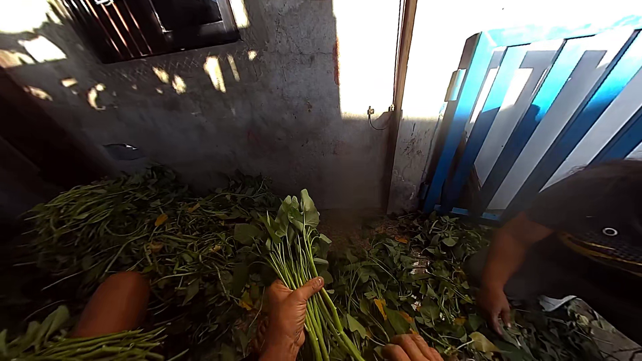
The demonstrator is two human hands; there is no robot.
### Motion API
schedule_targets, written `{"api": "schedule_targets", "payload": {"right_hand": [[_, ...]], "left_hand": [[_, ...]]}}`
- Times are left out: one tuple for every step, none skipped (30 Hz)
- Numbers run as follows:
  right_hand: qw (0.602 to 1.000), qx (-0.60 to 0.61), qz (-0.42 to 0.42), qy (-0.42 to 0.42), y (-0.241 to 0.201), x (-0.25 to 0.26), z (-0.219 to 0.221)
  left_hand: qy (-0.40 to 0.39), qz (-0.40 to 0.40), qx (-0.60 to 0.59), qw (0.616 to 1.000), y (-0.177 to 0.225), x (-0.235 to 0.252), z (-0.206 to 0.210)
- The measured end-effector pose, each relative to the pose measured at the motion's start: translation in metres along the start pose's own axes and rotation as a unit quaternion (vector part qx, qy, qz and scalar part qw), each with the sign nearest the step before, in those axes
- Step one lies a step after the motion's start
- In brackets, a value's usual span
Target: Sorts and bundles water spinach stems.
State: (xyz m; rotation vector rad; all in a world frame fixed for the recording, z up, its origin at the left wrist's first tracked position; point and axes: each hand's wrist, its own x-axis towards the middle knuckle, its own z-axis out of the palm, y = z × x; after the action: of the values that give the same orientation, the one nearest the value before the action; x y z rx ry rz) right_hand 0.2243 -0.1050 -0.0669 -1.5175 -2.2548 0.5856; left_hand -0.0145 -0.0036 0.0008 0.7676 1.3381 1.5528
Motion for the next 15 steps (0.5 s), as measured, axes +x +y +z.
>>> {"api": "schedule_targets", "payload": {"right_hand": [[0.997,0.033,-0.063,-0.001,-0.004,0.010,0.002],[0.993,0.052,-0.109,-0.007,-0.004,0.017,0.006],[0.990,0.050,-0.131,-0.015,-0.003,0.021,0.010],[0.990,0.033,-0.133,-0.024,0.000,0.023,0.013],[0.991,0.017,-0.125,-0.032,0.005,0.023,0.013],[0.993,0.015,-0.114,-0.039,0.009,0.020,0.011],[0.993,0.025,-0.105,-0.042,0.014,0.018,0.007],[0.993,0.043,-0.099,-0.044,0.019,0.017,0.002],[0.992,0.060,-0.099,-0.041,0.022,0.017,-0.004],[0.992,0.058,-0.103,-0.034,0.025,0.017,-0.009],[0.993,0.035,-0.107,-0.021,0.025,0.018,-0.012],[0.995,-0.005,-0.104,0.000,0.025,0.021,-0.014],[0.995,-0.039,-0.087,0.035,0.025,0.026,-0.012],[0.994,-0.041,-0.056,0.084,0.027,0.034,-0.005],[0.990,0.008,-0.015,0.141,0.033,0.045,0.004]], "left_hand": [[-0.012,-0.006,-0.006,1.000,0.000,-0.001,0.000],[-0.021,-0.005,-0.015,1.000,0.001,-0.001,0.000],[-0.023,0.004,-0.025,0.999,0.002,0.000,0.000],[-0.019,0.017,-0.033,0.999,0.004,0.002,-0.001],[-0.005,0.033,-0.037,0.999,0.005,0.004,-0.004],[0.016,0.047,-0.037,0.998,0.007,0.006,-0.006],[0.041,0.059,-0.038,0.997,0.008,0.009,-0.008],[0.068,0.068,-0.038,0.995,0.010,0.011,-0.010],[0.092,0.073,-0.038,0.992,0.013,0.012,-0.012],[0.110,0.077,-0.038,0.990,0.014,0.012,-0.013],[0.125,0.082,-0.040,0.988,0.015,0.012,-0.013],[0.137,0.088,-0.044,0.986,0.015,0.012,-0.013],[0.149,0.094,-0.051,0.983,0.014,0.011,-0.012],[0.164,0.100,-0.062,0.979,0.013,0.010,-0.010],[0.179,0.105,-0.074,0.975,0.012,0.008,-0.007]]}}
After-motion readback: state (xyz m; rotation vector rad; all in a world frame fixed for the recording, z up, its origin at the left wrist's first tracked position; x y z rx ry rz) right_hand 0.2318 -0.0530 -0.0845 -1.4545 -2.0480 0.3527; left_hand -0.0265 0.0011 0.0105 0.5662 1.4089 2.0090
